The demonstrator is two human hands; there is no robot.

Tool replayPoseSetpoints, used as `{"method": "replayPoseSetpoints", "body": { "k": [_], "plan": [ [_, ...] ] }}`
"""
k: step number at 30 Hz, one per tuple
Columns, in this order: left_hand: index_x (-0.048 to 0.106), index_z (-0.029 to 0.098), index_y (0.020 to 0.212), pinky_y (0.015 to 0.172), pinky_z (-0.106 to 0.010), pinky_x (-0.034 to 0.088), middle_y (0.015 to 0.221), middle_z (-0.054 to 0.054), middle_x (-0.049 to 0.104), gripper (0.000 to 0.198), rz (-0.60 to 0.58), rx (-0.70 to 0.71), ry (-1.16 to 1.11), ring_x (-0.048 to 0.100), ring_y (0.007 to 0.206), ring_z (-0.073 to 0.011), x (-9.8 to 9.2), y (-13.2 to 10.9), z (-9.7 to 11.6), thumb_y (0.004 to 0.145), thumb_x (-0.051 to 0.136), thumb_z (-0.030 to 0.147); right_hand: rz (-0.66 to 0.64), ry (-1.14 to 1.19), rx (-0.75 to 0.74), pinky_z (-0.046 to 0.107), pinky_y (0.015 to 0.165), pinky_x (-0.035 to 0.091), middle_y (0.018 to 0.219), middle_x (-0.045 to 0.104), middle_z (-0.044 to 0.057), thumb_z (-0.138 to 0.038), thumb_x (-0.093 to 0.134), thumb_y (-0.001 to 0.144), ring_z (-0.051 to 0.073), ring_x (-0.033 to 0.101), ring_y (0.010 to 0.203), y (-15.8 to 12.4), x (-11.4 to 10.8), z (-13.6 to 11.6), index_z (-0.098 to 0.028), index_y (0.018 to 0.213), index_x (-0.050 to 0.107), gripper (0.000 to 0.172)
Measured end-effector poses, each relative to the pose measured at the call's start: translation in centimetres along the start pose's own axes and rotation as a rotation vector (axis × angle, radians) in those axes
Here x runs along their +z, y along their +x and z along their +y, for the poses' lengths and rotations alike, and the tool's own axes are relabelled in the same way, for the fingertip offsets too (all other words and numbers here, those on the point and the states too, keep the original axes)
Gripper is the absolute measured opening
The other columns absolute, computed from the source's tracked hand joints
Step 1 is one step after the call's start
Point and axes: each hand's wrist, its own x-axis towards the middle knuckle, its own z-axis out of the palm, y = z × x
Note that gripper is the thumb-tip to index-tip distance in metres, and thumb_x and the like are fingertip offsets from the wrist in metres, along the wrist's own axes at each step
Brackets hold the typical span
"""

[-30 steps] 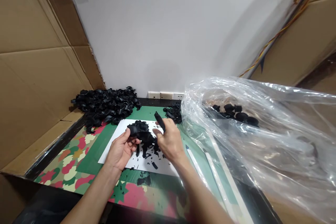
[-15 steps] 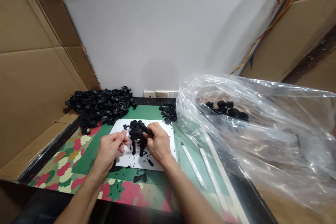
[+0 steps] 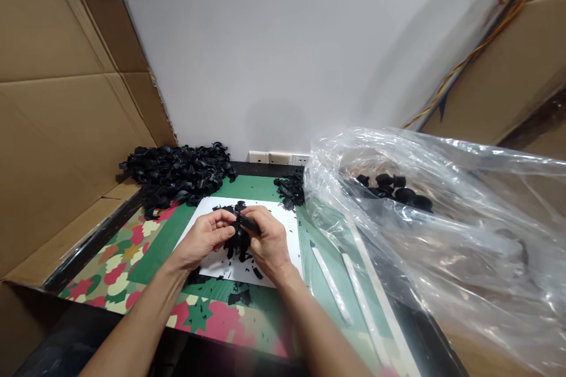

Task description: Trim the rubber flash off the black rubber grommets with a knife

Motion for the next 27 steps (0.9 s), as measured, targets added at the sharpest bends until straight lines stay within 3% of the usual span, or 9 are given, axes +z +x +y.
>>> {"method": "replayPoseSetpoints", "body": {
  "k": [6,12,16,20,25,27],
  "plan": [
    [0.070,0.013,0.066,0.036,-0.017,0.018,0.045,0.005,0.050,0.025,0.057,0.002,-0.065,0.033,0.038,-0.0028,-0.1,0.2,-0.2,0.049,0.085,0.025,-0.123,0.060,0.014,0.033,0.079,0.051,0.094,0.070,0.007,-0.018,0.058,0.079,0.021,0.065,0.087,0.2,-0.1,-0.5,-0.023,0.087,0.067,0.013],
    [0.067,0.013,0.067,0.032,-0.016,0.015,0.047,0.006,0.049,0.035,0.030,-0.065,-0.160,0.028,0.033,-0.0001,0.1,-0.3,-0.6,0.048,0.087,0.035,-0.053,0.077,0.013,0.029,0.067,0.048,0.076,0.065,0.004,-0.020,0.057,0.079,0.018,0.062,0.071,0.2,0.3,-0.9,-0.022,0.068,0.061,0.012],
    [0.066,0.014,0.072,0.031,-0.016,0.014,0.047,0.008,0.048,0.037,0.040,-0.102,-0.198,0.027,0.029,-0.0001,0.5,-0.7,-1.0,0.049,0.086,0.035,-0.040,-0.062,0.151,0.026,0.061,0.044,0.067,0.061,0.001,-0.020,0.049,0.077,0.016,0.056,0.064,-0.3,0.8,-1.2,-0.022,0.065,0.054,0.013],
    [0.063,0.015,0.064,0.035,-0.017,0.019,0.046,0.006,0.050,0.024,0.136,-0.008,-0.166,0.032,0.034,-0.0026,1.8,-1.6,-1.8,0.052,0.081,0.024,-0.029,-0.172,0.282,0.025,0.052,0.036,0.057,0.054,-0.001,-0.021,0.047,0.073,0.016,0.049,0.054,0.0,1.4,-0.7,-0.023,0.061,0.048,0.013],
    [0.066,0.014,0.066,0.037,-0.018,0.024,0.049,0.005,0.053,0.013,-0.024,-0.031,-0.070,0.037,0.037,-0.0041,3.2,-3.4,-2.7,0.055,0.074,0.013,0.076,-0.302,0.423,0.028,0.054,0.033,0.055,0.052,0.000,-0.022,0.044,0.075,0.018,0.047,0.055,2.8,-0.6,1.8,-0.023,0.062,0.046,0.013],
    [0.066,0.014,0.072,0.037,-0.018,0.027,0.054,0.004,0.055,0.021,0.049,-0.017,-0.189,0.040,0.036,-0.0038,2.7,-3.1,-2.7,0.056,0.077,0.019,0.070,-0.321,0.433,0.029,0.055,0.035,0.057,0.054,0.001,-0.024,0.047,0.075,0.019,0.048,0.057,3.5,-2.0,2.6,-0.023,0.064,0.048,0.012]
  ]
}}
